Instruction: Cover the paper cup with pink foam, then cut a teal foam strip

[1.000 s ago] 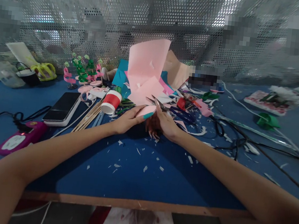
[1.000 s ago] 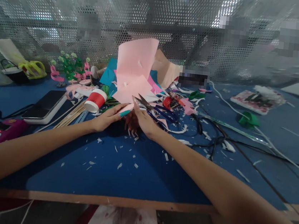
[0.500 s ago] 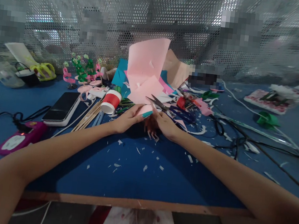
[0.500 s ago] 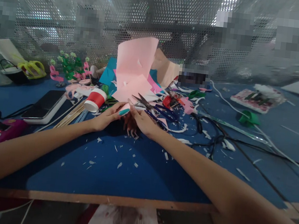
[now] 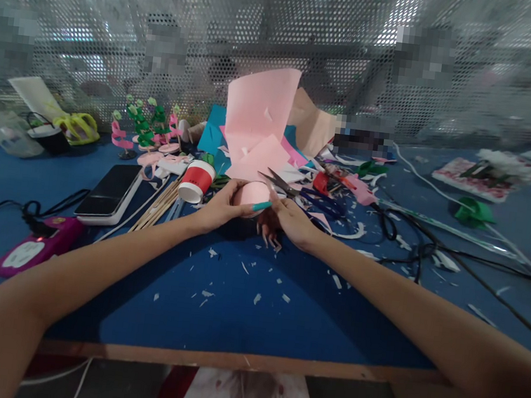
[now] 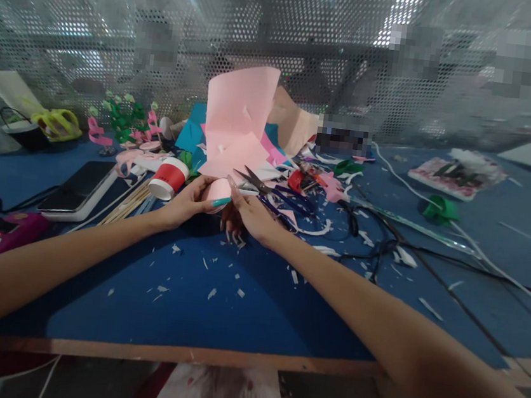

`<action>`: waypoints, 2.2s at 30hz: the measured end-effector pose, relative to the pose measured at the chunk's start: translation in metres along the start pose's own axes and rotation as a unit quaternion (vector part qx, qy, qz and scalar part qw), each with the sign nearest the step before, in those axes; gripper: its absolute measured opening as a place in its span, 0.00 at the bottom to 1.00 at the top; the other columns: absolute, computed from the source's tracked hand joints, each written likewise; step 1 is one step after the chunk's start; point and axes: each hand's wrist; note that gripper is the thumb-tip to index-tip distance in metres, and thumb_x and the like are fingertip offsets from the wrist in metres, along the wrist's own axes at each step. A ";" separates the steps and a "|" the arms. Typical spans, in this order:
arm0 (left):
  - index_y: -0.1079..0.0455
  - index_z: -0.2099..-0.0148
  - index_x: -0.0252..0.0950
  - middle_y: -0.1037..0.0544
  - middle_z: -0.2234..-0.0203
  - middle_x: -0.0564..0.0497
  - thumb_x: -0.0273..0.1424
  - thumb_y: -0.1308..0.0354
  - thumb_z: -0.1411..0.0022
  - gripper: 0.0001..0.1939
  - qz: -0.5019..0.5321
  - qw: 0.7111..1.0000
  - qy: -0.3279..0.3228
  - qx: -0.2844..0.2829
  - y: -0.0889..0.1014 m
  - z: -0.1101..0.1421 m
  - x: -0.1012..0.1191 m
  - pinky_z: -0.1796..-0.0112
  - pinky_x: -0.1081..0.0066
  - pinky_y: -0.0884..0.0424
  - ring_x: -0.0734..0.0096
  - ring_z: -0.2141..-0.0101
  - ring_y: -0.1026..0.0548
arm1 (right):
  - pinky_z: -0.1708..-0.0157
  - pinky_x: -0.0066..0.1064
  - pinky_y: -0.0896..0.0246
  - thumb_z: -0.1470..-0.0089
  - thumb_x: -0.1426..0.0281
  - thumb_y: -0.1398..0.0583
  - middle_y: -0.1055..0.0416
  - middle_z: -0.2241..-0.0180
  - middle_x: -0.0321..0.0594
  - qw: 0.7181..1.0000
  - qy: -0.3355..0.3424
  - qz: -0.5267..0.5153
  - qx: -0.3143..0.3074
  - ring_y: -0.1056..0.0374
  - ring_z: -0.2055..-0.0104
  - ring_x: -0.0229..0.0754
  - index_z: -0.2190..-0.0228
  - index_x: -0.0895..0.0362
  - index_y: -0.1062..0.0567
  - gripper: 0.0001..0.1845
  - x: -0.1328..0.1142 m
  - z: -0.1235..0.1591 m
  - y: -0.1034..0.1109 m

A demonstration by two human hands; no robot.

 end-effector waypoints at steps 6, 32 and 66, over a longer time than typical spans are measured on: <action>0.42 0.52 0.31 0.35 0.51 0.38 0.36 0.33 0.62 0.36 -0.020 1.000 -0.005 -0.018 0.001 -0.001 0.000 0.47 0.55 0.42 0.53 0.48 0.38 | 0.89 0.25 0.46 0.60 0.38 0.49 0.36 0.90 0.35 1.000 0.021 0.022 0.005 0.42 0.89 0.33 0.81 0.57 0.29 0.34 -0.002 0.001 -0.002; 0.44 0.50 0.32 0.36 0.50 0.40 0.38 0.39 0.55 0.31 0.018 0.995 0.046 -0.090 0.000 0.005 0.011 0.50 0.61 0.41 0.54 0.48 0.39 | 0.90 0.26 0.47 0.56 0.38 0.53 0.35 0.89 0.37 0.999 0.015 0.040 -0.005 0.42 0.89 0.34 0.81 0.58 0.30 0.35 0.000 -0.001 -0.002; 0.39 0.57 0.34 0.35 0.68 0.52 0.44 0.40 0.54 0.26 0.047 0.990 0.039 -0.123 0.001 0.006 0.016 0.69 0.72 0.39 0.76 0.72 0.37 | 0.91 0.24 0.49 0.61 0.36 0.52 0.37 0.90 0.34 0.998 0.038 0.046 0.014 0.44 0.90 0.32 0.79 0.58 0.27 0.37 -0.002 0.002 -0.004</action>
Point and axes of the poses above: each hand's wrist, its own z-axis away from the middle knuckle, its own y-axis out of the back of the hand, x = y × z
